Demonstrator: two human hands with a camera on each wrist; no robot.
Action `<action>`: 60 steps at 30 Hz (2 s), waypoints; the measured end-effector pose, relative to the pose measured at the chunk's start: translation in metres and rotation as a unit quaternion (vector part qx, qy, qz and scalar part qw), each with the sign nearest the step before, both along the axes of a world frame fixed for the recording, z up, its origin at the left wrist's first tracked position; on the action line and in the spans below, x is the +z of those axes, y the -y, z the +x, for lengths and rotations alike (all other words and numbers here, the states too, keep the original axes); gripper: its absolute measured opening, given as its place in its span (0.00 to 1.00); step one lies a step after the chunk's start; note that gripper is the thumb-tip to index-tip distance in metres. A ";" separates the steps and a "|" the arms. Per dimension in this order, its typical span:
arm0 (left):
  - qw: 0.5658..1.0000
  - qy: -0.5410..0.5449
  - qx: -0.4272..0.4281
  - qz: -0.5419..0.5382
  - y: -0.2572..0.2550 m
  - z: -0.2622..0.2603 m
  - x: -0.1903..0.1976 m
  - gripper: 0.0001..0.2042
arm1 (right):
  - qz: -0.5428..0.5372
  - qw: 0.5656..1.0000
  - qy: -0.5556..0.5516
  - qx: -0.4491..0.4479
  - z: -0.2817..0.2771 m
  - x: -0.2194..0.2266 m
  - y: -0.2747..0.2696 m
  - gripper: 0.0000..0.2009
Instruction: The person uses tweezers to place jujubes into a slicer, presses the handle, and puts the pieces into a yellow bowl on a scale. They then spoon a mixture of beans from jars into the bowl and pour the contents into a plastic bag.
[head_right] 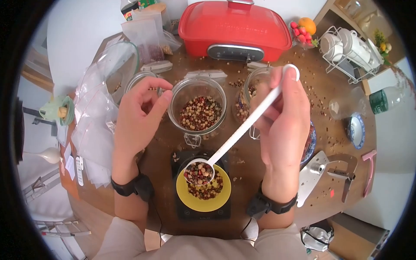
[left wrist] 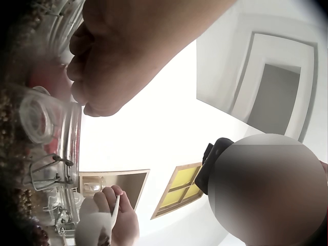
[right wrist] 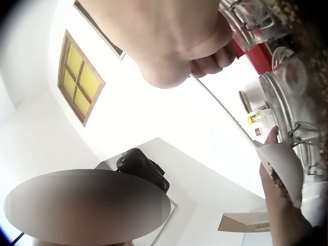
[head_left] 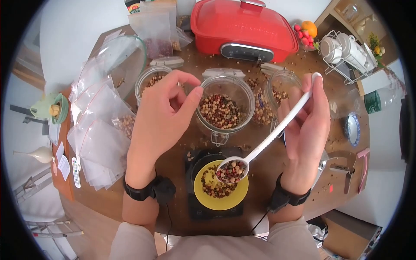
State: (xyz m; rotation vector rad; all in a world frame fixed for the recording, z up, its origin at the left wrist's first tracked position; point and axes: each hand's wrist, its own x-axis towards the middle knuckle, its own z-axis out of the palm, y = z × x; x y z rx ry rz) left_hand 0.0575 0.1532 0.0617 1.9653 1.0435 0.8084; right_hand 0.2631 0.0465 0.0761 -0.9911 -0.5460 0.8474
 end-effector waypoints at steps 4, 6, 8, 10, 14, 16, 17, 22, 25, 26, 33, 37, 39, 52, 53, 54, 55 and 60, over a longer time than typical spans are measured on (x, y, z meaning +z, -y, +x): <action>1.000 0.002 -0.003 -0.003 0.000 0.002 0.000 0.07 | -0.010 0.994 0.100 0.048 -0.015 0.007 0.002 0.18; 1.000 0.006 -0.002 -0.002 -0.001 0.001 -0.002 0.07 | -0.015 0.987 0.144 0.077 -0.018 0.007 0.006 0.19; 1.000 0.006 -0.001 0.000 -0.001 0.001 -0.002 0.07 | -0.009 0.978 0.191 0.079 -0.025 0.011 0.008 0.21; 1.000 0.002 0.000 0.002 -0.001 0.001 -0.001 0.08 | 0.028 0.969 0.228 0.095 -0.030 0.009 0.011 0.23; 1.000 0.008 -0.011 -0.004 0.000 0.001 -0.004 0.07 | 0.084 0.953 0.252 0.148 -0.036 0.007 0.017 0.29; 1.000 0.005 -0.013 -0.001 0.000 0.001 -0.003 0.07 | 0.082 0.948 0.250 0.180 -0.035 0.008 0.018 0.31; 1.000 0.006 -0.013 -0.002 0.000 0.001 -0.003 0.07 | 0.081 0.945 0.249 0.195 -0.034 0.009 0.019 0.32; 1.000 0.014 -0.013 -0.006 0.001 0.001 -0.004 0.07 | 0.085 0.944 0.278 0.155 -0.034 0.006 0.017 0.31; 1.000 0.000 -0.002 -0.016 0.001 0.002 0.002 0.08 | 0.094 0.957 0.261 0.088 -0.029 0.003 0.014 0.28; 1.000 -0.002 -0.002 -0.018 0.001 0.002 0.002 0.08 | 0.105 0.964 0.231 0.078 -0.025 0.003 0.013 0.26; 1.000 0.004 -0.009 -0.013 0.001 0.001 -0.001 0.07 | 0.136 0.988 -0.016 -0.073 -0.012 0.008 0.006 0.21; 1.000 0.008 -0.011 -0.007 0.001 0.001 -0.001 0.06 | 0.122 0.991 -0.027 -0.041 -0.006 0.006 0.008 0.21; 1.000 -0.009 -0.011 -0.010 0.001 0.001 0.003 0.07 | 0.104 0.994 -0.014 -0.032 -0.007 0.006 0.009 0.21; 1.000 0.004 -0.006 -0.001 0.002 0.002 0.000 0.07 | 0.228 0.918 0.233 0.224 -0.019 0.004 0.018 0.30; 1.000 0.004 -0.008 -0.001 0.002 0.001 0.001 0.07 | 0.223 0.937 0.204 0.175 -0.019 0.003 0.019 0.30; 1.000 0.005 -0.009 -0.001 0.002 0.001 0.001 0.07 | 0.216 0.952 0.174 0.126 -0.018 0.000 0.020 0.30; 1.000 0.006 -0.011 0.000 0.002 0.001 0.002 0.07 | 0.209 0.964 0.143 0.077 -0.018 -0.001 0.020 0.30; 1.000 -0.020 -0.015 -0.002 0.000 0.000 0.007 0.08 | 0.187 0.965 0.056 -0.174 -0.012 0.011 0.006 0.24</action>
